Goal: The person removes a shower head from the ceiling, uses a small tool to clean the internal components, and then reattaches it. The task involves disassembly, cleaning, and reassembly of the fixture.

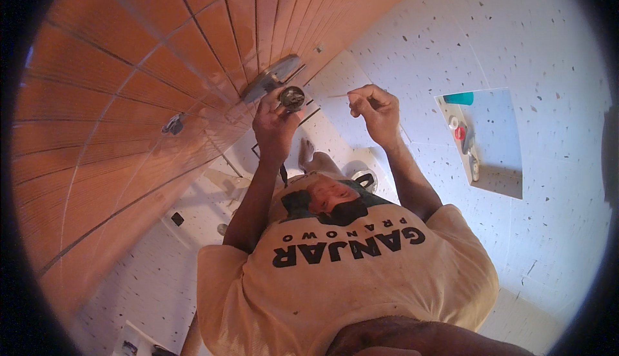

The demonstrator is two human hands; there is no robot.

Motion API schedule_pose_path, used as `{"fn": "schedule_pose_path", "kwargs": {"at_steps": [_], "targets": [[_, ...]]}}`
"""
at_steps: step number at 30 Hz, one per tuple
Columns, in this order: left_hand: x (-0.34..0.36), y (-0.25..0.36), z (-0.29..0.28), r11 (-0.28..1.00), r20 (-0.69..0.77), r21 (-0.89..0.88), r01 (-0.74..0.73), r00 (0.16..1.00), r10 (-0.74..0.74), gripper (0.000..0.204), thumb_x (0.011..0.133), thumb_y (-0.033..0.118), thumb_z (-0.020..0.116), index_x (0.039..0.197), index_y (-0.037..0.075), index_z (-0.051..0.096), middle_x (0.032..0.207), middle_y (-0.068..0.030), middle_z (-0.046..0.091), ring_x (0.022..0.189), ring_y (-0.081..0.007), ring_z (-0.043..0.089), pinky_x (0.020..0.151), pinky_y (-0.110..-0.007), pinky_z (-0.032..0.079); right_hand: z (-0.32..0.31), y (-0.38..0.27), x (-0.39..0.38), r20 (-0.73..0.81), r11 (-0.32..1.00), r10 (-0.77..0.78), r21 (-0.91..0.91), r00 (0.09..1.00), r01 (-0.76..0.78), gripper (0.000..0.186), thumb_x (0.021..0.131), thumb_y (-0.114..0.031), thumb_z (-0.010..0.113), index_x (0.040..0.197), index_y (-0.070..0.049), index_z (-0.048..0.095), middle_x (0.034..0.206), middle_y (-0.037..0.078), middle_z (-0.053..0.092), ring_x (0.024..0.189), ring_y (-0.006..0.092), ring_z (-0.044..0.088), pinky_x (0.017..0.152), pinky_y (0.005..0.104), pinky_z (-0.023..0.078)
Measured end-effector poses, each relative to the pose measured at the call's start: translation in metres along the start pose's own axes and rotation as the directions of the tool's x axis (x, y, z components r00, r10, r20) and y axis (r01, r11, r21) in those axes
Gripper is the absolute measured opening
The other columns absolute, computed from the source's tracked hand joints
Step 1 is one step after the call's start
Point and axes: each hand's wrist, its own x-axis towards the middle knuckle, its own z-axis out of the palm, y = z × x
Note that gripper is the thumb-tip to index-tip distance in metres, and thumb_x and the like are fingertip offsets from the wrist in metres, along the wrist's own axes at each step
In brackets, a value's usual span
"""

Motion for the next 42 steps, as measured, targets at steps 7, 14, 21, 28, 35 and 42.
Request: {"fn": "schedule_pose_path", "kwargs": {"at_steps": [7,14,21,28,35,42], "targets": [[-0.009,0.026,0.016,0.984,0.078,0.107,-0.141,0.988,0.133,0.054,0.075,-0.018,0.060,0.125,-0.004,0.048,0.127,-0.0170,0.055,0.114,-0.0228,0.059,0.096,-0.033,0.051,-0.003,0.005,-0.010,-0.029,0.989,-0.079,0.124,0.996,0.082,0.010,0.093,-0.005,0.063,0.092,0.003,0.067,0.075,0.006,0.063,0.065,0.0105,0.057,0.060,0.0250,0.048],[-0.007,0.023,0.013,0.891,0.248,0.192,-0.411,0.899,0.361,0.056,0.074,-0.022,0.056,0.125,-0.003,0.047,0.133,-0.0189,0.048,0.118,-0.0273,0.057,0.096,-0.036,0.053,0.000,0.004,-0.015,-0.028,0.977,-0.111,0.181,0.993,0.114,0.010,0.093,-0.007,0.064,0.093,0.002,0.067,0.074,0.005,0.063,0.064,0.0105,0.057,0.059,0.0252,0.047],[-0.009,0.023,0.012,0.812,0.291,0.289,-0.508,0.854,0.430,0.054,0.073,-0.015,0.064,0.123,0.001,0.051,0.128,-0.0184,0.051,0.118,-0.0284,0.057,0.089,-0.035,0.059,0.005,0.007,-0.023,-0.004,0.969,-0.126,0.213,0.992,0.124,0.011,0.093,-0.009,0.065,0.094,0.002,0.066,0.073,0.005,0.063,0.064,0.0104,0.057,0.060,0.0255,0.047],[-0.015,0.033,0.016,0.688,0.366,0.411,-0.598,0.800,0.476,0.054,0.073,-0.014,0.066,0.123,0.002,0.053,0.125,-0.0191,0.053,0.114,-0.0293,0.060,0.084,-0.034,0.061,0.006,0.010,-0.030,0.012,0.963,-0.119,0.246,0.993,0.112,0.013,0.094,-0.011,0.064,0.095,0.002,0.066,0.074,0.006,0.063,0.064,0.0105,0.057,0.060,0.0254,0.047],[-0.018,0.024,0.017,0.784,0.296,0.348,-0.514,0.854,0.428,0.054,0.073,-0.015,0.066,0.123,0.000,0.052,0.125,-0.0185,0.053,0.113,-0.0283,0.060,0.088,-0.035,0.059,0.011,0.009,-0.036,-0.011,0.961,-0.062,0.271,0.998,0.063,0.014,0.095,-0.011,0.061,0.092,0.002,0.063,0.073,0.007,0.060,0.063,0.0125,0.054,0.062,0.0266,0.044],[-0.022,0.027,0.022,0.968,0.157,0.161,-0.193,0.973,0.168,0.055,0.075,-0.017,0.063,0.126,-0.003,0.046,0.126,-0.0180,0.054,0.113,-0.0219,0.060,0.093,-0.032,0.054,0.014,0.009,-0.034,-0.016,0.942,-0.144,0.303,0.989,0.142,0.011,0.095,-0.008,0.061,0.095,0.003,0.064,0.075,0.008,0.061,0.064,0.0122,0.054,0.061,0.0260,0.044]]}}
